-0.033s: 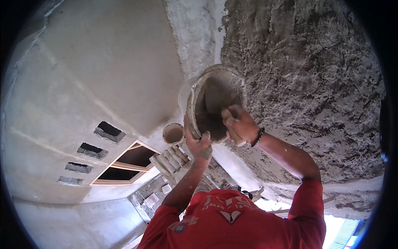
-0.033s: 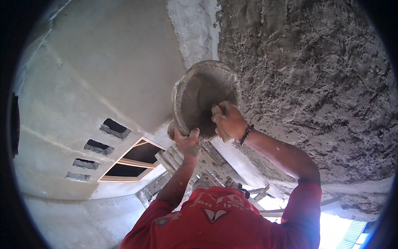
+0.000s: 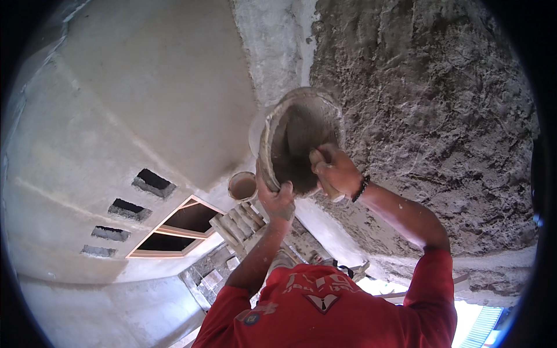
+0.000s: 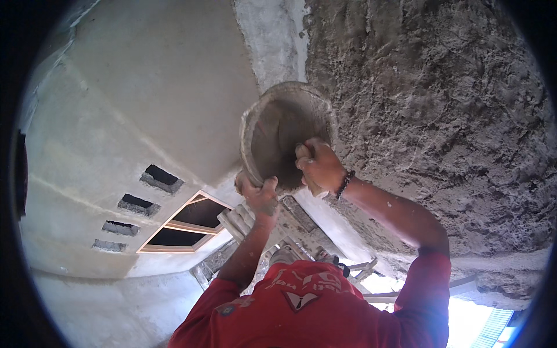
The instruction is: The person applies mortar from a bucket to a concrete wall using a trowel, then uses a long wooden straight edge to level and smooth the wet plaster while standing on a bamboo scaffold.
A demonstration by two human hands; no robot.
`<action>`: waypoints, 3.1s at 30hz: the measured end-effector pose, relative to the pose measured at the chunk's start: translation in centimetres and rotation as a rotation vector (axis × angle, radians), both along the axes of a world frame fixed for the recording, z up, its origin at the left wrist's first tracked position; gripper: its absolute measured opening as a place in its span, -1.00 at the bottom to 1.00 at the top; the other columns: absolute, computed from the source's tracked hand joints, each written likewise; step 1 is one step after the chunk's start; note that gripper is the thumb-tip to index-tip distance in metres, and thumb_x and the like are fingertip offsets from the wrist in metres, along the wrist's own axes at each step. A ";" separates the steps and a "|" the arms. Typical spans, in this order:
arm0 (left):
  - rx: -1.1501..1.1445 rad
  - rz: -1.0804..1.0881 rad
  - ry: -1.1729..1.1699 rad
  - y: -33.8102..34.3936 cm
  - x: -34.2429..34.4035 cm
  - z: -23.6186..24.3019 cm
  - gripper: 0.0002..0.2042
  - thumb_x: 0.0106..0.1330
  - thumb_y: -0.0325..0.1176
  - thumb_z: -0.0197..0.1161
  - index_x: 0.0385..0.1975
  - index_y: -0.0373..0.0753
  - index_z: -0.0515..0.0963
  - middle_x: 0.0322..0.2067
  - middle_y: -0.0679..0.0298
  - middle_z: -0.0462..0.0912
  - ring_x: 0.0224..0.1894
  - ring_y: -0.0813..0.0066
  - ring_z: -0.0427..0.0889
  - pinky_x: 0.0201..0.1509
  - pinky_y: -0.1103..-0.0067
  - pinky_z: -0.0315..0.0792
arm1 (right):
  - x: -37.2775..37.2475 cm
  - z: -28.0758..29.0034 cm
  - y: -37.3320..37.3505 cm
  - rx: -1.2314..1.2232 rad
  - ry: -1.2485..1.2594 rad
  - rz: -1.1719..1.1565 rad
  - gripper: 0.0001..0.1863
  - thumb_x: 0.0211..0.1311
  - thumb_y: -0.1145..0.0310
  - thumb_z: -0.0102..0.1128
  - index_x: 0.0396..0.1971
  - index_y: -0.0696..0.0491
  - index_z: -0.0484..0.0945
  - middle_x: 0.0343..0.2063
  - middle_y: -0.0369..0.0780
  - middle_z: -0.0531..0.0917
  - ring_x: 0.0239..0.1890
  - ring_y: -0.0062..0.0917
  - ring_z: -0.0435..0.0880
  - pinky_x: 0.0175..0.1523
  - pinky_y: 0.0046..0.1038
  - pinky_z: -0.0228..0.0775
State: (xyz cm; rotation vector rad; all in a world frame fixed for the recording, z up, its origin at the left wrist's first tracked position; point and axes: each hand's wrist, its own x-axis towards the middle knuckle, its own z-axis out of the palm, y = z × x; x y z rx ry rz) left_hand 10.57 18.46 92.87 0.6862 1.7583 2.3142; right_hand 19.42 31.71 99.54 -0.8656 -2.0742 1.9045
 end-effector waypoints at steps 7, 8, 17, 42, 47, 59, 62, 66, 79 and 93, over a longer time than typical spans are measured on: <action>0.162 -0.178 -0.137 -1.1 -3.2 1.3 -0.49 -0.07 -0.59 0.05 0.02 -0.41 0.36 -0.20 0.23 0.54 -0.22 0.55 0.49 -0.05 0.65 0.37 | -0.3 -0.2 0.6 1.296 -0.146 0.583 -0.53 0.02 0.49 0.06 0.02 0.15 0.30 -0.22 0.03 0.54 -0.29 -0.28 0.65 -0.25 -0.34 0.54; 0.149 -0.191 -0.169 -1.2 -3.1 1.6 -0.52 -0.07 -0.58 0.05 -0.01 -0.41 0.37 -0.22 0.24 0.54 -0.23 0.57 0.48 -0.07 0.67 0.37 | 0.5 -2.1 2.2 1.401 -0.139 0.664 -0.55 0.07 0.50 0.01 0.03 0.12 0.30 -0.18 -0.04 0.54 -0.26 -0.33 0.64 -0.25 -0.35 0.54; 0.128 -0.213 -0.181 -2.3 -3.6 1.6 -0.56 -0.08 -0.55 0.07 -0.07 -0.40 0.40 -0.27 0.32 0.56 -0.27 0.60 0.47 -0.09 0.68 0.34 | 1.2 3.1 3.8 1.716 -0.511 0.733 -0.52 0.18 0.48 -0.12 0.14 0.15 0.17 -0.12 0.07 0.52 -0.37 -0.33 0.67 -0.38 -0.40 0.58; 0.013 0.039 0.078 1.4 0.0 -1.0 -0.27 -0.08 -0.57 0.05 0.22 -0.59 0.05 0.21 -0.10 0.18 0.24 0.22 0.23 0.32 0.48 0.09 | -0.9 -0.7 -0.1 1.431 -0.410 0.214 -0.62 0.19 0.25 -0.03 -0.07 0.17 0.45 -0.41 -0.06 0.63 -0.31 -0.26 0.63 -0.20 -0.30 0.50; 0.130 0.029 0.043 1.7 0.4 -2.3 -0.26 -0.09 -0.58 0.03 0.23 -0.58 0.04 0.21 -0.09 0.18 0.24 0.21 0.22 0.33 0.49 0.08 | 1.6 -1.7 -1.5 1.138 -0.383 0.331 -0.72 0.22 0.27 -0.07 -0.29 0.16 0.52 -0.38 -0.07 0.64 -0.26 -0.27 0.63 -0.18 -0.36 0.49; 0.059 0.009 0.038 1.5 -0.2 -2.2 -0.26 -0.10 -0.57 0.03 0.23 -0.58 0.06 0.22 -0.09 0.15 0.28 0.20 0.16 0.34 0.44 0.05 | 2.2 -0.2 1.3 1.661 -0.586 0.725 -0.65 0.17 0.40 -0.08 -0.07 0.23 0.39 -0.41 -0.20 0.64 -0.36 -0.41 0.63 -0.34 -0.42 0.49; 0.013 0.045 0.105 1.4 -0.8 -2.6 -0.27 -0.09 -0.58 0.03 0.22 -0.58 0.06 0.23 -0.10 0.13 0.29 0.18 0.14 0.35 0.43 0.03 | 2.8 1.1 1.6 1.453 -0.646 0.651 -0.59 0.21 0.38 -0.08 0.08 0.09 0.33 -0.24 -0.18 0.57 -0.21 -0.46 0.55 -0.17 -0.47 0.43; 0.042 0.030 0.111 1.2 -0.3 -1.7 -0.28 -0.09 -0.61 0.02 0.22 -0.57 0.07 0.24 -0.11 0.11 0.30 0.15 0.13 0.36 0.42 0.01 | 4.7 4.6 3.2 1.614 -0.579 0.403 -0.54 0.23 0.41 -0.12 0.16 0.06 0.28 -0.19 -0.19 0.50 -0.21 -0.47 0.46 -0.09 -0.48 0.37; 0.146 0.015 0.024 2.7 0.9 -3.2 -0.29 -0.07 -0.62 0.02 0.24 -0.54 0.07 0.25 -0.08 0.13 0.33 0.17 0.10 0.36 0.42 0.00 | 6.6 -1.0 4.8 2.608 -0.329 0.737 -0.58 0.08 0.49 -0.06 0.00 0.22 0.40 -0.40 -0.09 0.57 -0.34 -0.38 0.57 -0.31 -0.43 0.43; 0.033 -0.005 0.182 1.2 0.1 1.2 -0.35 -0.08 -0.57 0.03 0.16 -0.53 0.21 0.26 -0.14 0.12 0.32 0.06 0.14 0.34 0.42 0.03 | 2.6 1.8 7.8 1.555 -0.308 0.574 -0.76 0.14 0.29 -0.02 -0.35 0.07 0.59 -0.42 -0.15 0.59 -0.34 -0.34 0.59 -0.19 -0.31 0.46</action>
